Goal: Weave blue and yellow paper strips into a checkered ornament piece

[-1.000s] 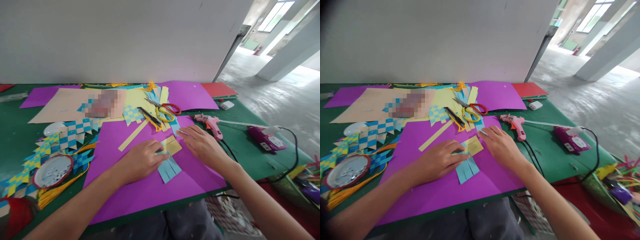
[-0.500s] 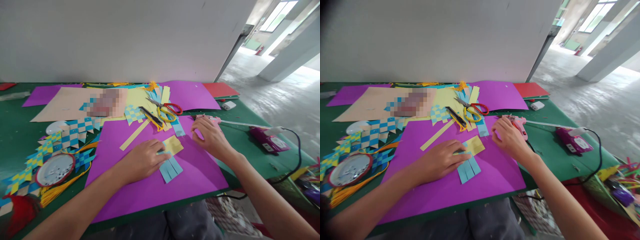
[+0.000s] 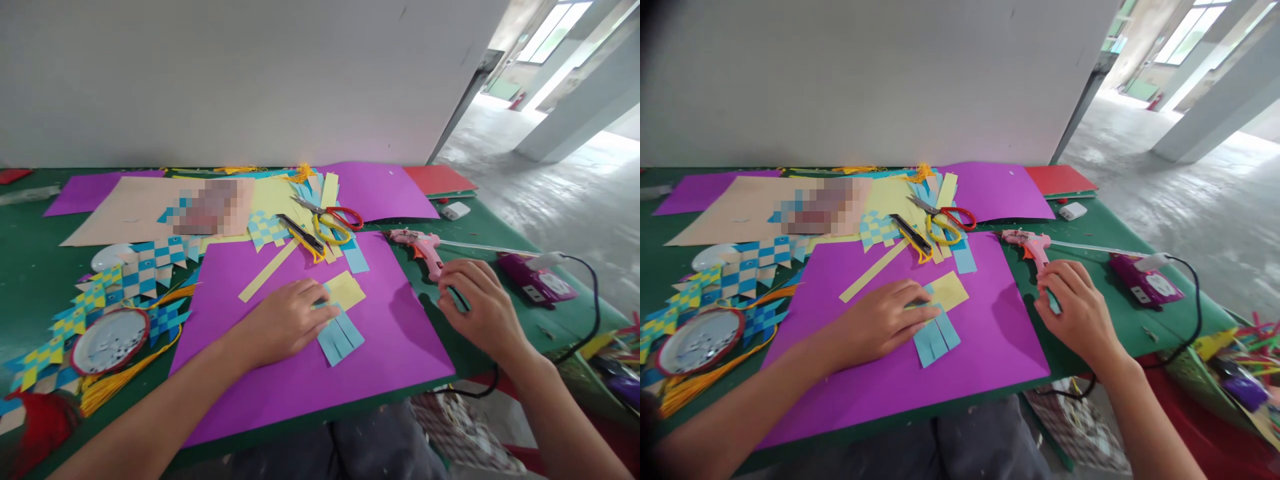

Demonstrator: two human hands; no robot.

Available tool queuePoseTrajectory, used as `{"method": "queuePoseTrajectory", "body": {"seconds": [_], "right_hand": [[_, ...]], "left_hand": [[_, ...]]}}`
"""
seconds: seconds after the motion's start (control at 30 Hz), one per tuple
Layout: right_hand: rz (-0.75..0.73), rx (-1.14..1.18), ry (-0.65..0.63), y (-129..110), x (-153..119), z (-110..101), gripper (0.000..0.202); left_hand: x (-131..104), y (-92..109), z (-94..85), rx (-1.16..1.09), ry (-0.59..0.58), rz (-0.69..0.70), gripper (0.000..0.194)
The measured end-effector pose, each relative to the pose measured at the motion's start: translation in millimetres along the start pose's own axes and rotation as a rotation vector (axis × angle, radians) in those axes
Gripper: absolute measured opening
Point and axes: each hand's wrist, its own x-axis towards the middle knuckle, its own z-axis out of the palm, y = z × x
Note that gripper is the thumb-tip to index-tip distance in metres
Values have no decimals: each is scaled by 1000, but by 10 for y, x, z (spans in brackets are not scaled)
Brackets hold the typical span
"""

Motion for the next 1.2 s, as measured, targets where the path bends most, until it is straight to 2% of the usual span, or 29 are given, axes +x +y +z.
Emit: {"method": "queuePoseTrajectory", "body": {"seconds": [0.17, 0.27, 0.33, 0.47, 0.57, 0.63, 0.7, 0.77, 0.83, 0.9, 1.0, 1.2], "right_hand": [[-16, -187, -75, 123, -161, -84, 10], [22, -251, -103, 129, -246, -143, 7], [110, -333, -82, 112, -320, -190, 6], [436, -546, -66, 41, -434, -289, 8], [512, -564, -79, -105, -383, -292, 14], [441, -407, -81, -283, -275, -224, 29], [268, -153, -60, -518, -143, -108, 33], [53, 47, -146, -771, -25, 29, 33], [-70, 122, -235, -984, 54, 155, 35], [-106, 118, -283, -1113, 88, 241, 35], [-90, 110, -291, -1148, 78, 272, 30], [-6, 111, -147, -1160, -35, 171, 21]], "left_hand": [[2, 8, -13, 11, -3, 4, 28], [-2, 13, -11, 3, -10, -3, 29], [-6, 14, -3, -10, -11, -7, 30], [-8, 13, 8, -15, -9, -9, 30], [-6, 11, 4, -6, -11, -9, 28], [-7, 10, 0, 0, -15, -7, 28], [-10, 10, -4, 10, -25, -2, 28], [-12, 14, -6, 22, -35, -9, 28], [-10, 23, -9, 29, -39, -15, 29], [-5, 35, -15, 29, -32, -18, 29], [1, 47, -23, 12, -14, -20, 28], [-16, 22, -19, -140, 23, -98, 24]]}}
